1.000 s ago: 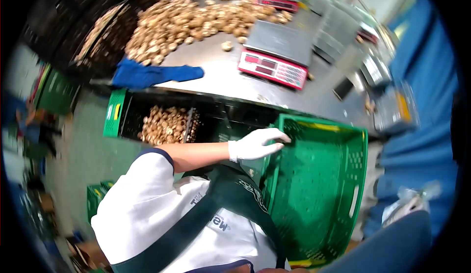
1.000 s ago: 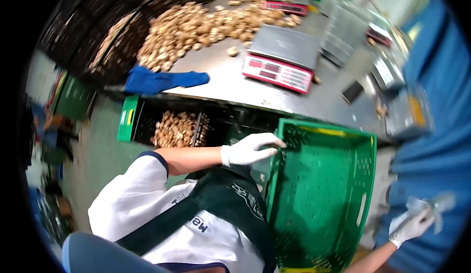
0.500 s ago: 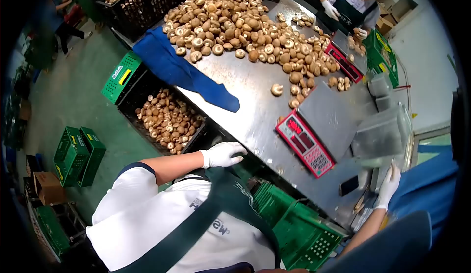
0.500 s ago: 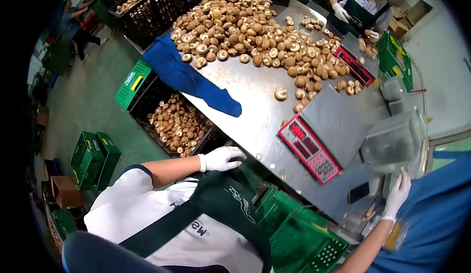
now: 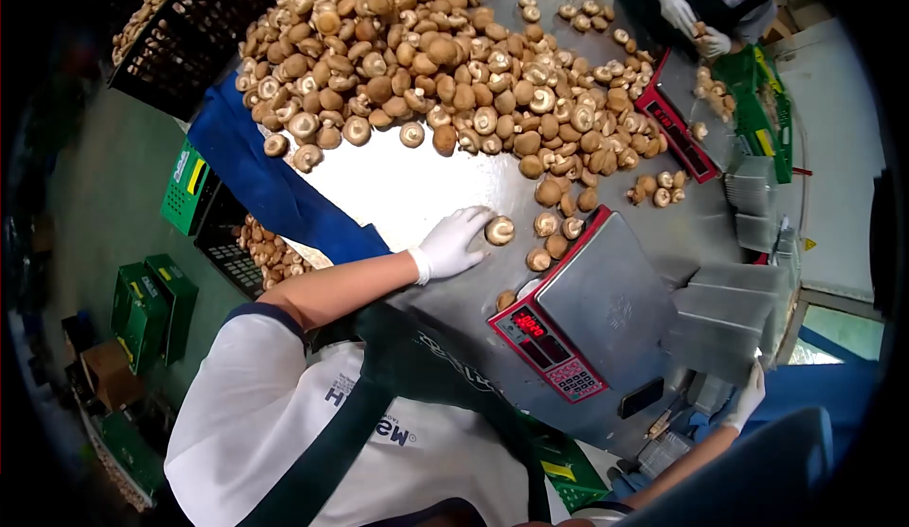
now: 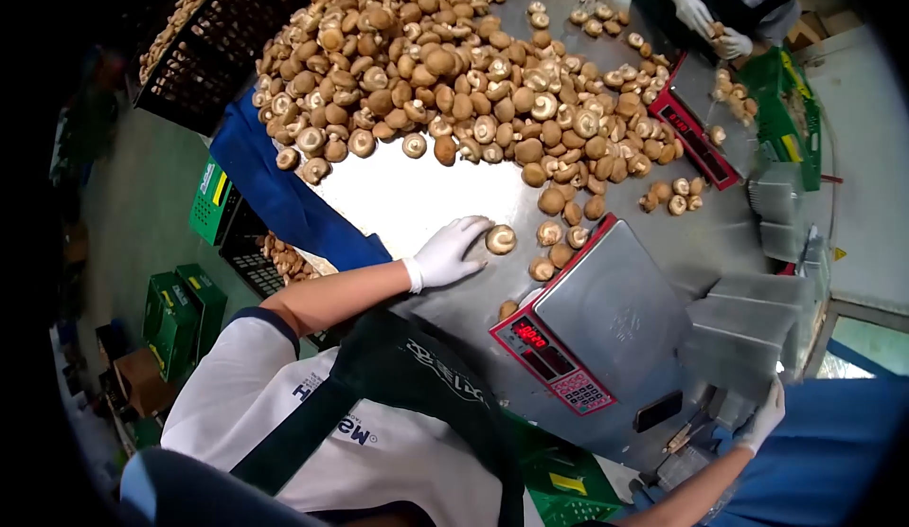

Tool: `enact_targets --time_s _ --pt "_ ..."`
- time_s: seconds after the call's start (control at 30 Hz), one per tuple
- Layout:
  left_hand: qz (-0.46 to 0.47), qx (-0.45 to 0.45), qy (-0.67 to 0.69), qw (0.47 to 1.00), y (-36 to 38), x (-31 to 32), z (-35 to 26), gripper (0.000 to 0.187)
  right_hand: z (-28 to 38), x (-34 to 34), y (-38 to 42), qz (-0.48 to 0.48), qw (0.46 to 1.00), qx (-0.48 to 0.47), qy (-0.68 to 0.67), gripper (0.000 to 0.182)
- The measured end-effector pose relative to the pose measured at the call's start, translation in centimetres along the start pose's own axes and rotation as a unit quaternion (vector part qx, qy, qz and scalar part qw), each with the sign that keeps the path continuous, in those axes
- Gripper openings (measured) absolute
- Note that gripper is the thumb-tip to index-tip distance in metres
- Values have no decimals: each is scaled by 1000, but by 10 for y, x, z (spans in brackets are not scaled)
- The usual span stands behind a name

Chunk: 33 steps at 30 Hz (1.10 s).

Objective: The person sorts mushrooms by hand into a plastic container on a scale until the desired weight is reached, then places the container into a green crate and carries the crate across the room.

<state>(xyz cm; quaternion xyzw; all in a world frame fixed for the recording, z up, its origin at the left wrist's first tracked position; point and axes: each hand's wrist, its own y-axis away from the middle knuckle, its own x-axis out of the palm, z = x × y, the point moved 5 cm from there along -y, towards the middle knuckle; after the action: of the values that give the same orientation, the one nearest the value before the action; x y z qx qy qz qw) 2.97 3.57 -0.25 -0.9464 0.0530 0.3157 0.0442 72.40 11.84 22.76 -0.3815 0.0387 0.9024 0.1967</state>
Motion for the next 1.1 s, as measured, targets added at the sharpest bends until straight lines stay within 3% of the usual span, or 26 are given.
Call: enact_targets --time_s 0.1,0.17,0.27,0.33,0.43,0.47,0.5,0.53,0.57,0.6,0.67,0.73,0.83,0.93,0.97,1.1 --pt "-32 1 -37 999 -21 24 3 71 -38 -22 -25 -16 998 49 -38 38" --pt "7 -19 -80 997 -29 40 9 72 -43 -31 -26 -45 997 47 -35 37" --pt "13 -20 -68 997 -41 48 10 73 -30 -53 -14 -136 982 -89 -99 35" --pt "8 -48 -41 998 -45 45 4 72 27 -56 15 -210 950 -213 -84 31" --pt "-4 -56 -33 998 -51 44 -4 72 142 22 102 -276 879 -325 212 23" --pt "-5 -59 -35 998 -57 43 -6 72 158 59 127 -239 871 -342 260 22" --pt "-13 -39 -25 999 -61 43 -10 76 135 84 140 -141 918 -319 189 27" --pt "-13 -31 -5 999 -62 43 -12 78 114 112 153 -29 924 -377 60 23" --pt "-13 -23 15 1000 -64 41 -15 79 104 146 177 -22 938 -335 86 18" --pt "-13 -14 38 999 -65 39 -19 80 103 174 194 63 910 -375 165 14" --pt "-20 0 79 997 -61 30 -22 84 100 215 227 199 923 -305 126 13" --pt "-51 21 125 991 -54 16 -26 86 105 231 250 274 919 -256 123 17" --pt "-59 -23 212 975 -38 -4 -21 86 152 236 263 240 918 -275 152 27" --pt "-86 -46 282 954 -18 -19 -9 84 175 242 281 147 972 -173 57 35" --pt "-97 -47 300 948 -11 -24 -3 84 177 257 292 148 980 -100 -88 39" --pt "-123 -62 335 932 17 -45 16 84 232 358 330 310 930 -54 -193 45"
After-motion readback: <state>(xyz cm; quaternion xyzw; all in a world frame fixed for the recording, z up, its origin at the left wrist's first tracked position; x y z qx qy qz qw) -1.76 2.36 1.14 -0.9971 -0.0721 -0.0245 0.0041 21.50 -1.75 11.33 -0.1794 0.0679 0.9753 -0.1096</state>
